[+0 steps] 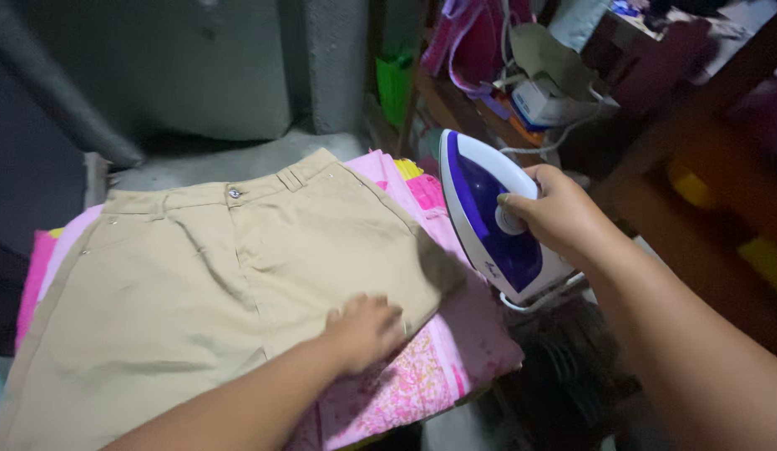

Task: The person irons a pink patterned cloth on an ironing board, then places a pair of beige shorts on top and irons them. The person smooths the fabric with one hand while moving the iron with the other, and flips the shorts to iron the other side.

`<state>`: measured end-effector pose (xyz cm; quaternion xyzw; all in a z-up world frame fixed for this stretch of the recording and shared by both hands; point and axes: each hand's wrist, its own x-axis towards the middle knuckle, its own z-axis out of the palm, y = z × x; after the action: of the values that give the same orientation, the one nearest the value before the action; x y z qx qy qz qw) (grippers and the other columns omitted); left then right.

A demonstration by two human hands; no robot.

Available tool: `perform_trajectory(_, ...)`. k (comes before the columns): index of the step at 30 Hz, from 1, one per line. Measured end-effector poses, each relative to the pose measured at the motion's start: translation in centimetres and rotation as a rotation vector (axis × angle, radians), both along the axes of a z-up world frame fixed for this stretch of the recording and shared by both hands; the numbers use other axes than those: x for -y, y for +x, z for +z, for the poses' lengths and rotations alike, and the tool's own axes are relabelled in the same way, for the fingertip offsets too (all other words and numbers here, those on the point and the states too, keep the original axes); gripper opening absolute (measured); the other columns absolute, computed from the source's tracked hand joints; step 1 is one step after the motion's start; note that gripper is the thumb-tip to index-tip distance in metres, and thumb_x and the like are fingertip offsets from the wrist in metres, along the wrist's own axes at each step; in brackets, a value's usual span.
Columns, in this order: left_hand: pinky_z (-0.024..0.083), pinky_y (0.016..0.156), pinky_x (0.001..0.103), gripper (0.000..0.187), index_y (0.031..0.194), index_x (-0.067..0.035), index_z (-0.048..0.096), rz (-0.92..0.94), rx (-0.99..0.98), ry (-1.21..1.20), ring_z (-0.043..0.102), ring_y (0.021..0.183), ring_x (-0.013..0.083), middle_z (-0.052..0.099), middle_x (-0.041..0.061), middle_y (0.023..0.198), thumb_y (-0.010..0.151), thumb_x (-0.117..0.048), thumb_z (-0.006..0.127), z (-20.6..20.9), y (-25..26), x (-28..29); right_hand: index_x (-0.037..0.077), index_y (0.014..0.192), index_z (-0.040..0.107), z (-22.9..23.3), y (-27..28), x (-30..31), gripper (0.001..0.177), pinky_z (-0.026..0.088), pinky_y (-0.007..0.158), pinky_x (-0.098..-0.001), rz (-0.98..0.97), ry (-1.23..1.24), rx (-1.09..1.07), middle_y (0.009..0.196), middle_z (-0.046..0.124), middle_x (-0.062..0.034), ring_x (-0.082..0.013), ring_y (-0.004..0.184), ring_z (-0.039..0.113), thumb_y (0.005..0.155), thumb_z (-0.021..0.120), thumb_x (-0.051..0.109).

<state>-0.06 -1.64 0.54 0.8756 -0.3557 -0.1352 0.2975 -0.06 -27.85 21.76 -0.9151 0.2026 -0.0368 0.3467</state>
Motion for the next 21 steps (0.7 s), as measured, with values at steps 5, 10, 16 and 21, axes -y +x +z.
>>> perform_trajectory(5, 0.048, 0.086, 0.044, 0.024, 0.097, -0.009, 0.067, 0.287, 0.362, -0.336, 0.064, 0.101, 0.0308, 0.067, 0.011, 0.103, 0.088, -0.031, 0.065, -1.8, -7.9, -2.7, 0.002, 0.124, 0.063, -0.7, 0.2, 1.2, 0.042, 0.054, 0.079, -0.0345, 0.081, 0.074, 0.034, 0.099, 0.073, -0.0121, -0.0192, 0.087, 0.069, 0.087, 0.073, 0.020)
perform_trajectory(10, 0.047, 0.086, 0.047, 0.046, 0.112, -0.006, 0.062, 1.183, -0.817, -0.528, 0.062, 0.092, 0.0322, 0.068, 0.014, 0.108, 0.098, -0.049, 0.050, -8.2, -11.9, -7.6, -0.003, 0.119, 0.066, -0.8, 0.9, 0.1, 0.038, 0.055, 0.076, -0.0377, 0.160, 0.068, -0.018, 0.094, 0.073, -0.0158, -0.0221, 0.082, 0.068, 0.090, 0.073, 0.019)
perform_trajectory(16, 0.043, 0.105, 0.055, 0.050, 0.144, -0.023, 0.051, 1.564, -1.177, -1.136, 0.064, 0.109, 0.0348, 0.058, 0.016, 0.127, 0.100, -0.048, 0.050, -9.2, -11.4, -12.9, 0.000, 0.121, 0.065, -0.7, 1.1, -1.2, 0.041, 0.055, 0.076, -0.0349, 0.235, 0.082, 0.018, 0.093, 0.073, -0.0118, -0.0187, 0.080, 0.068, 0.087, 0.074, 0.019)
perform_trajectory(21, 0.031, 0.112, 0.056, 0.048, 0.135, -0.016, 0.058, 1.396, -1.368, -1.274, 0.062, 0.115, 0.0279, 0.069, 0.006, 0.130, 0.093, -0.038, 0.061, -4.5, -8.0, -12.7, -0.002, 0.118, 0.065, -0.7, 0.7, -2.5, 0.038, 0.055, 0.075, -0.0344, 0.311, 0.126, 0.022, 0.090, 0.071, -0.0121, -0.0180, 0.078, 0.066, 0.088, 0.074, 0.019)
